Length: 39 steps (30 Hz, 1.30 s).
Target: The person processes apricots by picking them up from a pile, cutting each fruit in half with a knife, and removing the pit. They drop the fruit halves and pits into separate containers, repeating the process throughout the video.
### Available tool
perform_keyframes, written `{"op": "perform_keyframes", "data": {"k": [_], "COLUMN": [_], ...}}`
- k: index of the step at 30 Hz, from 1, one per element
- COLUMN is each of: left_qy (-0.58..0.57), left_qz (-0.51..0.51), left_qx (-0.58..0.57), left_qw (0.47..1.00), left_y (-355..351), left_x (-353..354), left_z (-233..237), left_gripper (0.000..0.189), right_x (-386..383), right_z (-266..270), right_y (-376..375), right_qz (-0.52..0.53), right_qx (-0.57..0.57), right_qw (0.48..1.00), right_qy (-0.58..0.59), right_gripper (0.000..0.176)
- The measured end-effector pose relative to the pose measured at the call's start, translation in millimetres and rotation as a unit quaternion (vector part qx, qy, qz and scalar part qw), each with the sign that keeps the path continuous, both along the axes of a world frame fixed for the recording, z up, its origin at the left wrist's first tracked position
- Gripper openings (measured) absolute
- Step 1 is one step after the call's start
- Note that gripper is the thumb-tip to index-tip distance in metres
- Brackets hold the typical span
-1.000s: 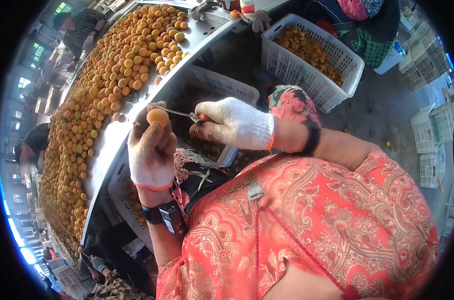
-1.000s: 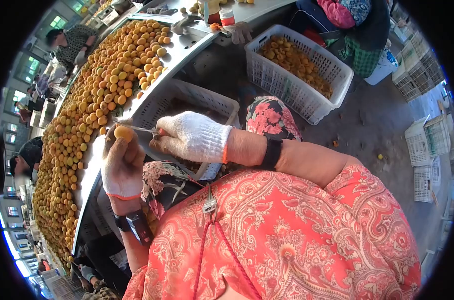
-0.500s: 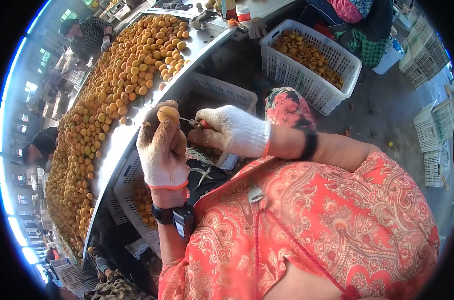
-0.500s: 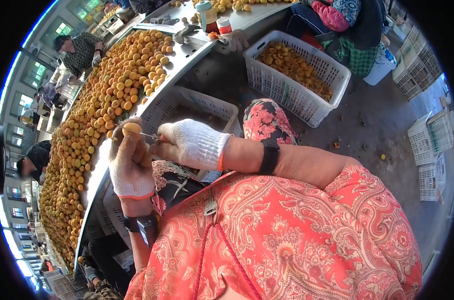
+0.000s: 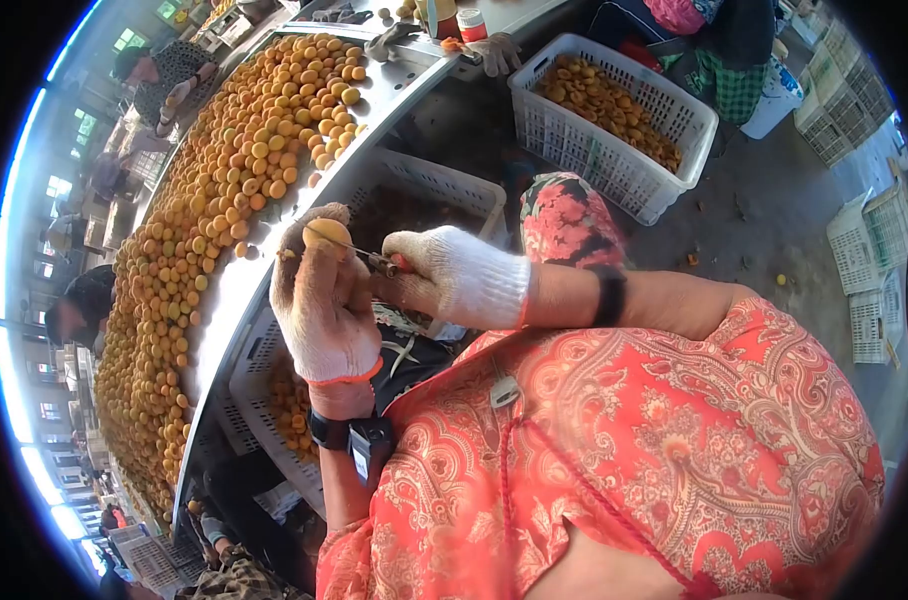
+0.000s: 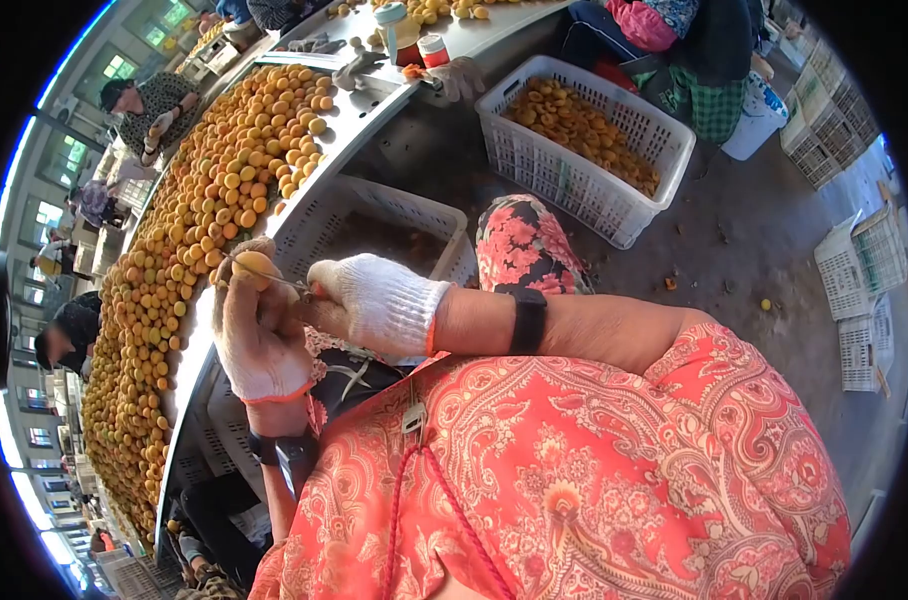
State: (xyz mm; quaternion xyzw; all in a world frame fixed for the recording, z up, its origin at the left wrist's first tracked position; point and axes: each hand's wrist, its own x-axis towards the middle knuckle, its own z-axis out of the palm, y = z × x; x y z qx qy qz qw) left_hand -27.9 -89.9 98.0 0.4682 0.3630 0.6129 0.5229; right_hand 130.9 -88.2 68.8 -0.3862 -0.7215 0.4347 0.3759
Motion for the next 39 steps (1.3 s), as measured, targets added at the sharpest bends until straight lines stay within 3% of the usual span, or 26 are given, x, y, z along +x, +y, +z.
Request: {"op": "perform_keyframes", "data": {"k": [3,6,10,16,20,22,26,30,32,34,39], "left_qy": [-0.037,-0.089,-0.038,-0.178,-0.198,-0.18,-0.092,-0.116,-0.194,-0.177,-0.075], "left_qz": [-0.089,-0.014,-0.057,-0.037,-0.033,-0.032,0.008,-0.033,-0.065,-0.033,0.019], "left_qx": [-0.019,-0.048,-0.002,-0.058,-0.099,-0.096,-0.05,-0.031,-0.078,-0.09,-0.105], "left_qw": [0.995,0.995,0.998,0.982,0.975,0.978,0.994,0.992,0.976,0.98,0.992], "left_y": [4,5,8,11,12,11,5,5,0,2,4], "left_x": [-10,12,5,7,9,11,23,17,19,20,18], "left_z": [-8,-4,-5,-17,-21,-17,-12,-20,-19,-17,-21], "left_gripper": [0.028,0.031,0.033,0.034,0.033,0.032,0.028,0.032,0.033,0.033,0.036], "right_x": [0,-1,0,-8,-6,-7,-1,-5,-7,-6,1], "right_z": [0,-4,4,-9,-3,-7,1,-7,-8,-7,2], "right_y": [0,0,-2,1,2,2,-2,1,0,-2,-6], "right_qz": [-0.012,-0.031,-0.044,-0.067,-0.061,-0.067,-0.076,-0.076,-0.075,-0.063,-0.071], "right_qx": [-0.021,-0.02,-0.04,-0.009,-0.034,-0.026,-0.029,-0.04,-0.034,-0.016,-0.04], "right_qw": [1.0,0.999,0.998,0.997,0.997,0.997,0.996,0.996,0.997,0.995,0.997], "right_qy": [-0.006,-0.007,-0.027,-0.027,-0.042,0.0,-0.041,-0.005,0.009,0.07,-0.012], "right_gripper": [0.033,0.032,0.032,0.032,0.034,0.034,0.029,0.035,0.035,0.033,0.032]}}
